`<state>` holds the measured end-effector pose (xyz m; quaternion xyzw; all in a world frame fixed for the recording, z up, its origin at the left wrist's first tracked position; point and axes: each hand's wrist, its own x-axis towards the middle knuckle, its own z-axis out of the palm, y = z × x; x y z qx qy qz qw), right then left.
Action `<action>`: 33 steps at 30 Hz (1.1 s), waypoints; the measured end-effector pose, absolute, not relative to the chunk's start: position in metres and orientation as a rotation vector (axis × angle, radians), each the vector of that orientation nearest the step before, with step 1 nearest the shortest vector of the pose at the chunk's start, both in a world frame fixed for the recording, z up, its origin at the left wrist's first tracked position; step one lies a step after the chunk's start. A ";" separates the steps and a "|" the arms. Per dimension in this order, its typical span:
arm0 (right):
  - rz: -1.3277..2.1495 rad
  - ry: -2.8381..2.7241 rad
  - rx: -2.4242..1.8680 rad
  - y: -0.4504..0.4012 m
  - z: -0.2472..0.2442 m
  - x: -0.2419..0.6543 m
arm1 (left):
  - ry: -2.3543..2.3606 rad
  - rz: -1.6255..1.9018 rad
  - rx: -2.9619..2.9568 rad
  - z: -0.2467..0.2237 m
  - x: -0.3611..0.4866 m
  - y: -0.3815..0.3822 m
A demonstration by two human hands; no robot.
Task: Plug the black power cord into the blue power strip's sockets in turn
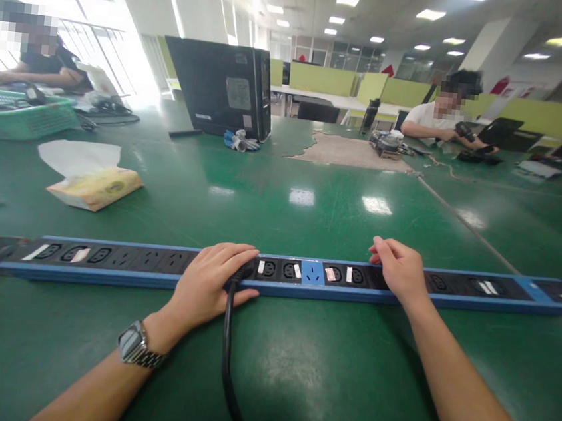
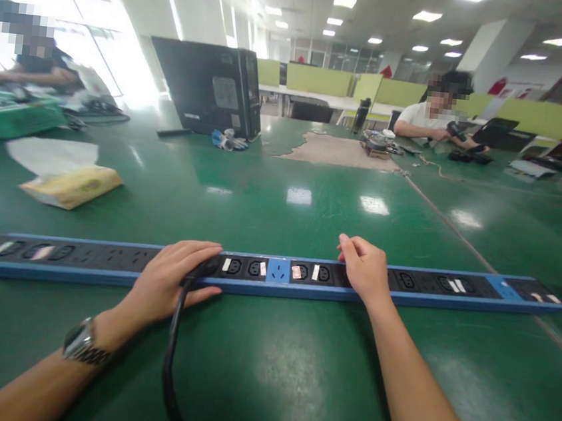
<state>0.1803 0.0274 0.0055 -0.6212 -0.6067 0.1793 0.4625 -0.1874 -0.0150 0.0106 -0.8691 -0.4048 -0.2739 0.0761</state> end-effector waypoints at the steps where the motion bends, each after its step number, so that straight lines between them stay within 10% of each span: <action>1: 0.442 -1.491 -1.528 0.027 0.005 0.180 | -1.202 -0.819 -2.606 0.010 -0.188 -0.015; 33: 0.489 -1.459 -1.539 0.027 0.005 0.179 | -1.220 -0.904 -2.760 0.019 -0.195 -0.011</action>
